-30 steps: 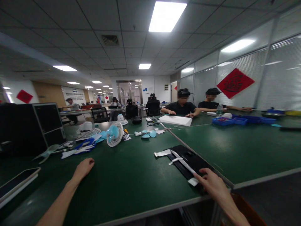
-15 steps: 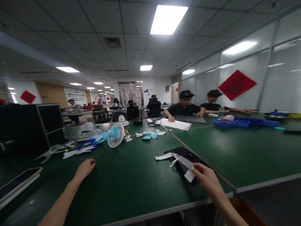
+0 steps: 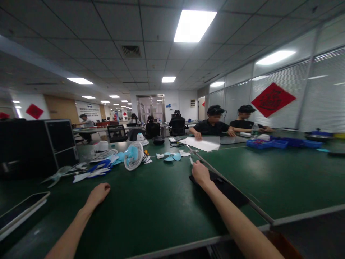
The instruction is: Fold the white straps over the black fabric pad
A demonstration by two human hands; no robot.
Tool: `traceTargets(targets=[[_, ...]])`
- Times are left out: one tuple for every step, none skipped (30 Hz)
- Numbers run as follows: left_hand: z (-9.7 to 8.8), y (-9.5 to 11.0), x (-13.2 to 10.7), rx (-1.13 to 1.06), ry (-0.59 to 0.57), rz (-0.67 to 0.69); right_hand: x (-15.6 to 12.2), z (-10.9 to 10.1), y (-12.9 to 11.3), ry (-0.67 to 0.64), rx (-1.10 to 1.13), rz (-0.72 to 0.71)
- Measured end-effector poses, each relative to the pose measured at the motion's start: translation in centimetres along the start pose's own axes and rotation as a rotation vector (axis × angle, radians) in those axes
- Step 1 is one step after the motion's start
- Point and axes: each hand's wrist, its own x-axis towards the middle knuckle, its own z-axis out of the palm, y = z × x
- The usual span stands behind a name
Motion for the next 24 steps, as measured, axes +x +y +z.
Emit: traceTargets(targets=[[0.0, 0.1, 0.0, 0.005, 0.003, 0.002, 0.0, 0.6, -0.3, -0.013, 0.001, -0.005], [0.0, 0.1, -0.1, 0.009, 0.006, 0.004, -0.2, 1.0, -0.6, -0.018, 0.006, -0.009], [-0.1, 0.2, -0.1, 0.012, 0.007, 0.006, -0.4, 1.4, -0.8, -0.024, 0.006, -0.013], [-0.1, 0.2, -0.1, 0.014, 0.006, 0.008, -0.6, 1.6, -0.9, -0.030, 0.005, -0.017], [-0.1, 0.2, -0.1, 0.015, 0.004, 0.010, -0.8, 1.8, -0.9, -0.035, 0.004, -0.019], [-0.1, 0.2, -0.1, 0.016, 0.003, 0.012, -0.9, 2.0, -0.8, -0.040, 0.003, -0.020], [-0.1, 0.2, 0.0, 0.015, 0.002, 0.013, -1.0, 2.0, -0.7, -0.044, 0.001, -0.020], [-0.1, 0.2, 0.0, 0.015, 0.001, 0.013, -1.1, 2.0, -0.5, -0.046, -0.001, -0.018], [-0.1, 0.1, 0.0, 0.013, 0.001, 0.014, -1.2, 2.0, -0.2, -0.047, -0.003, -0.016], [-0.1, 0.1, 0.0, 0.012, 0.001, 0.014, -1.2, 1.8, 0.1, -0.047, -0.006, -0.013], [0.0, 0.1, 0.0, 0.010, 0.001, 0.013, -1.2, 1.6, 0.6, -0.045, -0.010, -0.009], [0.0, 0.1, 0.0, 0.007, 0.001, 0.013, -1.3, 1.4, 1.2, -0.042, -0.013, -0.004], [0.0, 0.0, 0.0, 0.004, 0.000, 0.011, -1.4, 1.1, 1.9, -0.039, -0.018, 0.002], [0.0, 0.0, 0.0, 0.001, 0.000, 0.009, -1.5, 0.9, 2.8, -0.036, -0.021, 0.008], [0.0, 0.0, 0.0, -0.002, -0.001, 0.008, -1.8, 0.6, 3.8, -0.029, -0.027, 0.016], [0.1, 0.0, 0.0, -0.005, -0.001, 0.006, -2.1, 0.4, 5.0, -0.015, -0.041, 0.032], [0.1, 0.0, 0.0, -0.008, -0.002, 0.005, -2.4, 0.3, 6.3, 0.002, -0.059, 0.052], [0.1, 0.0, 0.0, -0.011, -0.002, 0.004, -2.9, 0.2, 7.6, 0.030, -0.089, 0.084], [0.2, -0.1, 0.0, -0.013, -0.001, 0.004, -3.3, 0.2, 8.9, 0.057, -0.116, 0.120], [0.2, -0.1, 0.1, -0.014, 0.000, 0.004, -3.8, 0.3, 10.1, 0.073, -0.131, 0.154], [0.3, -0.2, 0.1, -0.015, 0.000, 0.004, -4.2, 0.5, 11.1, 0.072, -0.133, 0.189], [0.3, -0.2, 0.2, -0.015, 0.000, 0.005, -4.5, 0.7, 11.9, 0.050, -0.123, 0.221], [0.4, -0.3, 0.2, -0.014, 0.000, 0.007, -4.8, 0.8, 12.4, 0.013, -0.108, 0.247], [0.4, -0.3, 0.3, -0.012, 0.000, 0.008, -4.9, 1.0, 12.8, -0.028, -0.092, 0.265]])
